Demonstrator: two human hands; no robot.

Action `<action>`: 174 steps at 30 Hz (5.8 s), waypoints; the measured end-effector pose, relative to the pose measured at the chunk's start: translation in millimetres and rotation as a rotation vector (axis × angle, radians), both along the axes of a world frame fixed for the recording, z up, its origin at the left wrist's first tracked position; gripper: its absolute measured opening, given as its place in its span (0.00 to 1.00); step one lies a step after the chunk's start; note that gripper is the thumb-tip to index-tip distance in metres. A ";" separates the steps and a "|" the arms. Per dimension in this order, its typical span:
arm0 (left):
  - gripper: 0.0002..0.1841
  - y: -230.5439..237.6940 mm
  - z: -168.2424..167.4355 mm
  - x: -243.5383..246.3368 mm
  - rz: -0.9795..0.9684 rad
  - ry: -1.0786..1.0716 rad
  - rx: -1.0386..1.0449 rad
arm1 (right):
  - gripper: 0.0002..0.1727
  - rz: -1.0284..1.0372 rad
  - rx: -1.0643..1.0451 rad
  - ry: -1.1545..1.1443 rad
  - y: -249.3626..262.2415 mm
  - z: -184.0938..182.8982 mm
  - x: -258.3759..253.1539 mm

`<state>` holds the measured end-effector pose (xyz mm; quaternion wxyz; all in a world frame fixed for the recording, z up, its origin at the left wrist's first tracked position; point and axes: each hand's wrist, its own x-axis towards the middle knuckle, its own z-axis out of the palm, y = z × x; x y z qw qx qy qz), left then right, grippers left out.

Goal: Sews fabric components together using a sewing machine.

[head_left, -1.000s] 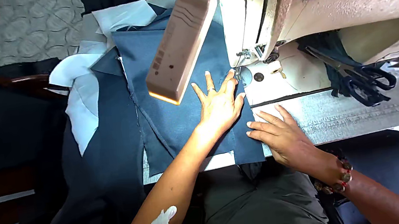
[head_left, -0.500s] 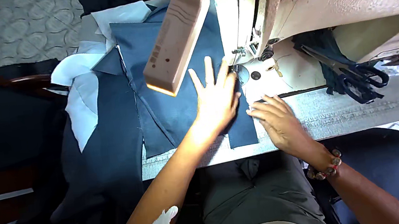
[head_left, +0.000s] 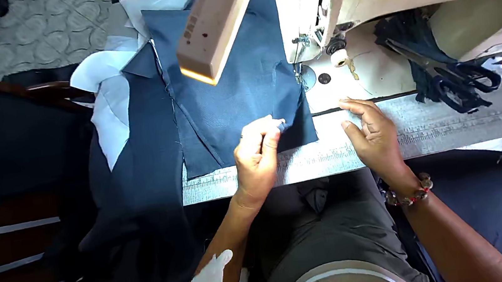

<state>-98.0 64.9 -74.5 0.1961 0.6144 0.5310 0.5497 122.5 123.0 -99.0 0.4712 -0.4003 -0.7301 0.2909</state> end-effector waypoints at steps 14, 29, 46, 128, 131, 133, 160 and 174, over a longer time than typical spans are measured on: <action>0.09 -7.1 -21.3 23.4 -0.066 0.674 0.167 | 0.14 -0.008 0.034 -0.074 -24.7 -3.5 0.9; 0.24 17.1 -7.6 5.0 -0.028 0.680 -0.249 | 0.24 0.094 0.188 -0.543 -20.1 -0.2 -4.4; 0.26 84.6 0.7 -17.0 -0.093 0.694 -0.519 | 0.23 0.099 0.170 -0.707 34.5 21.1 -23.3; 0.41 70.0 -0.9 -56.3 -0.072 0.957 -0.287 | 0.18 0.142 0.162 -0.592 -12.1 24.3 29.6; 0.41 55.1 -3.0 -38.8 0.034 0.953 -0.193 | 0.16 0.079 0.140 -0.570 -5.7 26.9 33.0; 0.40 50.0 -14.1 -28.0 0.083 0.907 -0.132 | 0.14 -0.019 0.211 -0.519 -14.6 21.5 16.5; 0.25 13.6 40.7 -18.3 0.108 0.833 -0.587 | 0.39 -0.077 0.142 -0.868 -40.0 16.7 -10.6; 0.13 100.9 2.8 -28.7 -0.426 0.654 -0.042 | 0.15 -0.021 0.097 -0.587 10.1 16.4 2.4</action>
